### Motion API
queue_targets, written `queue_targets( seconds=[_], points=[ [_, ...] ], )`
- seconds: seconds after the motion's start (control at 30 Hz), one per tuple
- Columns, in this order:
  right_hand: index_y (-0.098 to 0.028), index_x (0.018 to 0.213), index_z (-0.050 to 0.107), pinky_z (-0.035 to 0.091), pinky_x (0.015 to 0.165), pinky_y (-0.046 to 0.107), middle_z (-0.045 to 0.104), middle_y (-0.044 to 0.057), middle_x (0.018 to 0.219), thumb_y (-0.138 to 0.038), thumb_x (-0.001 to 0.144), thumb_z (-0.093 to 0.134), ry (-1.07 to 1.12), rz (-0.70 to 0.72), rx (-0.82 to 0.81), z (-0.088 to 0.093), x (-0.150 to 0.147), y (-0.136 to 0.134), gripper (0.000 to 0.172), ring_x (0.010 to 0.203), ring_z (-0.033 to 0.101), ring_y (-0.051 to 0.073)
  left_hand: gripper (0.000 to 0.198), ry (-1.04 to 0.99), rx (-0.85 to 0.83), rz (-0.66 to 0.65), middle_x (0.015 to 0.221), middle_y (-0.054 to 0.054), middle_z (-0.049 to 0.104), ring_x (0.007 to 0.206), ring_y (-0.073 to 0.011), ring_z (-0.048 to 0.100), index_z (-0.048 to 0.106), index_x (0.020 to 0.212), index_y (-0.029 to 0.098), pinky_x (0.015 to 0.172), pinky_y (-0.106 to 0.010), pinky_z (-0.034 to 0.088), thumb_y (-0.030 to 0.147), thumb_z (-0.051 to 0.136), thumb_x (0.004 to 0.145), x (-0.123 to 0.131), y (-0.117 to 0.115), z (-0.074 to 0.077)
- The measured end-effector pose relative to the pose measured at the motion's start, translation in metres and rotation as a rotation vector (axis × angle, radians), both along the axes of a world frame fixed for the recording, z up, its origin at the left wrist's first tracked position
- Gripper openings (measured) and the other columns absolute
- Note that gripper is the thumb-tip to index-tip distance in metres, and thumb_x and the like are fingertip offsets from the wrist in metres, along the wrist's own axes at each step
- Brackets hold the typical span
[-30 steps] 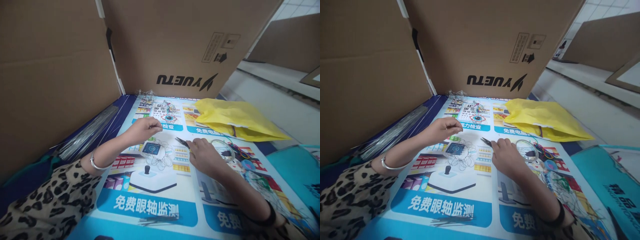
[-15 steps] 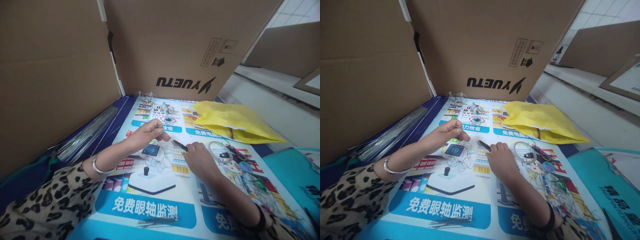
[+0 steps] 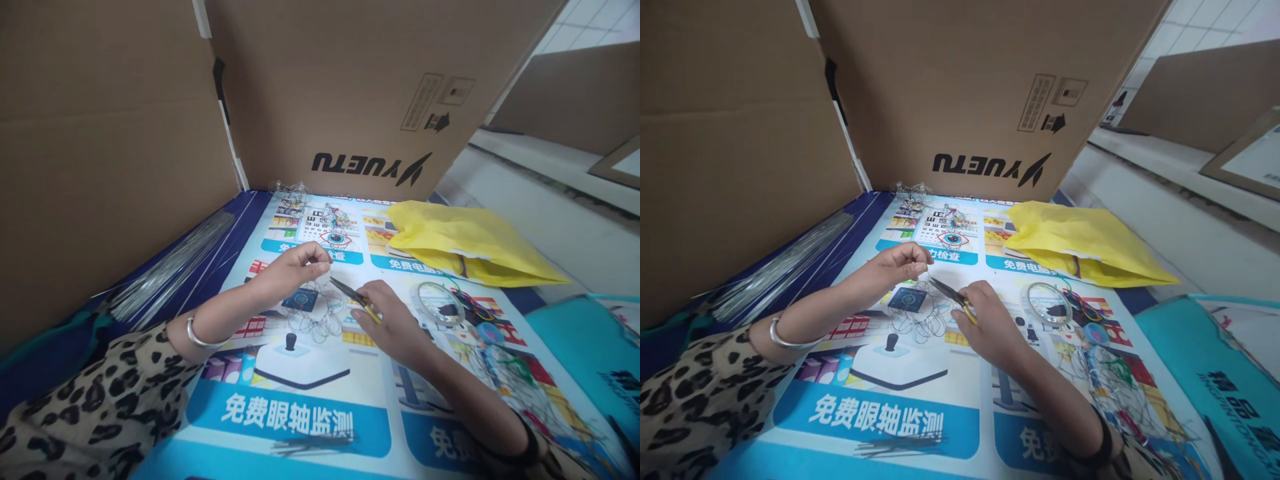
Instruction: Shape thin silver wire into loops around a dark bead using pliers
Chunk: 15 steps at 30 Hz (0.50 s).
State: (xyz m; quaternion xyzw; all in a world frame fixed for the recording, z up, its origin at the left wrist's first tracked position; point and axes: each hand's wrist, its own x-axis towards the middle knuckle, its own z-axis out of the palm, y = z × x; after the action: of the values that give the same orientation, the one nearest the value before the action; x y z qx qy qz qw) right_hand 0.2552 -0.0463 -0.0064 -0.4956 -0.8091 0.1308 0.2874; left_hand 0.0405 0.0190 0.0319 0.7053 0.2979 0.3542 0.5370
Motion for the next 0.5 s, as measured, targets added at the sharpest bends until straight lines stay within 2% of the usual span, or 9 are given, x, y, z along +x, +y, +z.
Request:
queue_targets(
  seconds=[0.17, 0.3, 0.5],
  points=[
    [-0.019, 0.099, 0.049, 0.045, 0.077, 0.038, 0.053, 0.01, 0.096, -0.026, 0.08, 0.051, -0.001, 0.03, 0.029, 0.002, -0.007, 0.003, 0.02, 0.092, 0.049, 0.022, 0.013, 0.041, -0.032, 0.035, 0.07, 0.002, 0.045, 0.065, -0.0085, 0.039, 0.051, 0.074, 0.014, 0.06, -0.022, 0.032, 0.026, 0.054, 0.078, 0.002, -0.002, 0.0],
    [-0.018, 0.095, 0.051, 0.043, 0.08, 0.036, 0.053, 0.008, 0.094, -0.027, 0.081, 0.052, -0.035, 0.015, 0.002, 0.001, -0.01, 0.006, 0.017, 0.091, 0.05, 0.021, 0.014, 0.032, -0.064, -0.001, 0.07, 0.003, 0.046, 0.063, -0.0081, 0.039, 0.051, 0.072, 0.014, 0.059, -0.022, 0.032, 0.027, 0.056, 0.076, 0.002, -0.002, -0.004],
    [-0.018, 0.094, 0.053, 0.043, 0.08, 0.035, 0.053, 0.008, 0.093, -0.028, 0.08, 0.053, -0.032, 0.072, -0.034, 0.002, -0.012, 0.008, 0.017, 0.091, 0.05, 0.019, 0.013, -0.01, -0.143, 0.0, 0.068, 0.003, 0.045, 0.059, -0.0072, 0.039, 0.051, 0.071, 0.014, 0.057, -0.022, 0.032, 0.025, 0.058, 0.074, 0.002, 0.0, -0.006]
  ],
)
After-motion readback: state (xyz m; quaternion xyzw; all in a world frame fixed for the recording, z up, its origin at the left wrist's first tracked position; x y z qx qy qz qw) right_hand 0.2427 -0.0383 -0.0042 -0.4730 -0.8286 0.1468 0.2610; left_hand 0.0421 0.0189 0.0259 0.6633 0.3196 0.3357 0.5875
